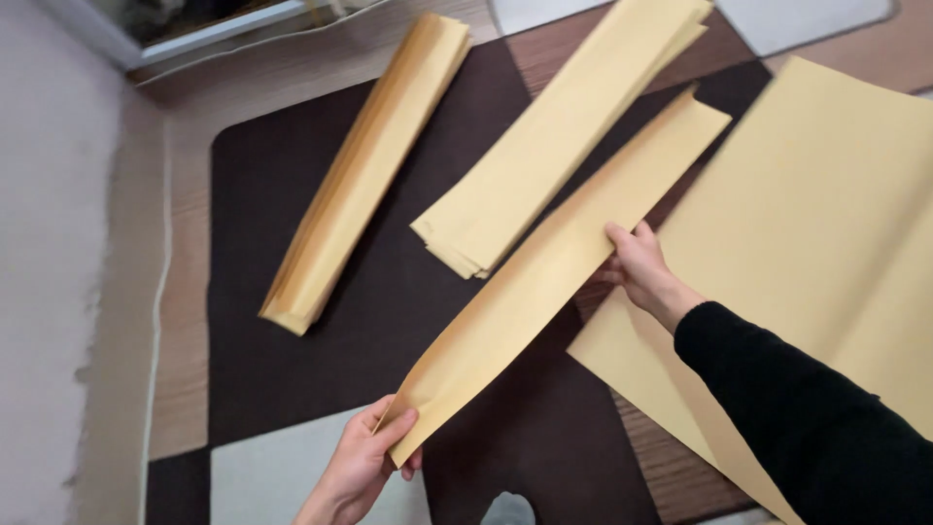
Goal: Cutting large sheets of paper into long strips by folding to create a crease and then slicing along the crease with a knife.
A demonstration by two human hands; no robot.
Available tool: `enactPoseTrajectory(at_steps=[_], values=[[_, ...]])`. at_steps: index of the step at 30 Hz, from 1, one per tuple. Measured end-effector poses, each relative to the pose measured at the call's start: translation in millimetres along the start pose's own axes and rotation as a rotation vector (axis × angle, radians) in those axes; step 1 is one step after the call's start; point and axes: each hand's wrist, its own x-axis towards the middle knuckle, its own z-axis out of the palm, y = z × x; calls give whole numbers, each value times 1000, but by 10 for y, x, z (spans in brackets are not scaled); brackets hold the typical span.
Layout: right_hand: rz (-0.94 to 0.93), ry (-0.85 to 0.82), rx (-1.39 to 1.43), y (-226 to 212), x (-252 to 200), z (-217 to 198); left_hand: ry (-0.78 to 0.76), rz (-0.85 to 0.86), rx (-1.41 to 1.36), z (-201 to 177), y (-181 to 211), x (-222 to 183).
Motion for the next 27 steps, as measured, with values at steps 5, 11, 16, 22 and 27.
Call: enactPoseTrajectory(at_steps=[5, 11, 16, 22, 27], values=[[-261, -46, -77, 87, 305, 982, 269, 44, -46, -311, -109, -165], [-205, -231, -3, 142, 276, 2243, 685, 311, -155, -1109, -639, -165], [-110, -423, -104, 181, -314, 2846, 798, 311, -226, -1138, -149, -67], [5, -672, -271, 618, -588, 2768, 792, 380, -140, -1359, 334, 742], [-69, -776, -382, 771, -522, 2227, 851, 447, -22, -1664, 530, 1611]])
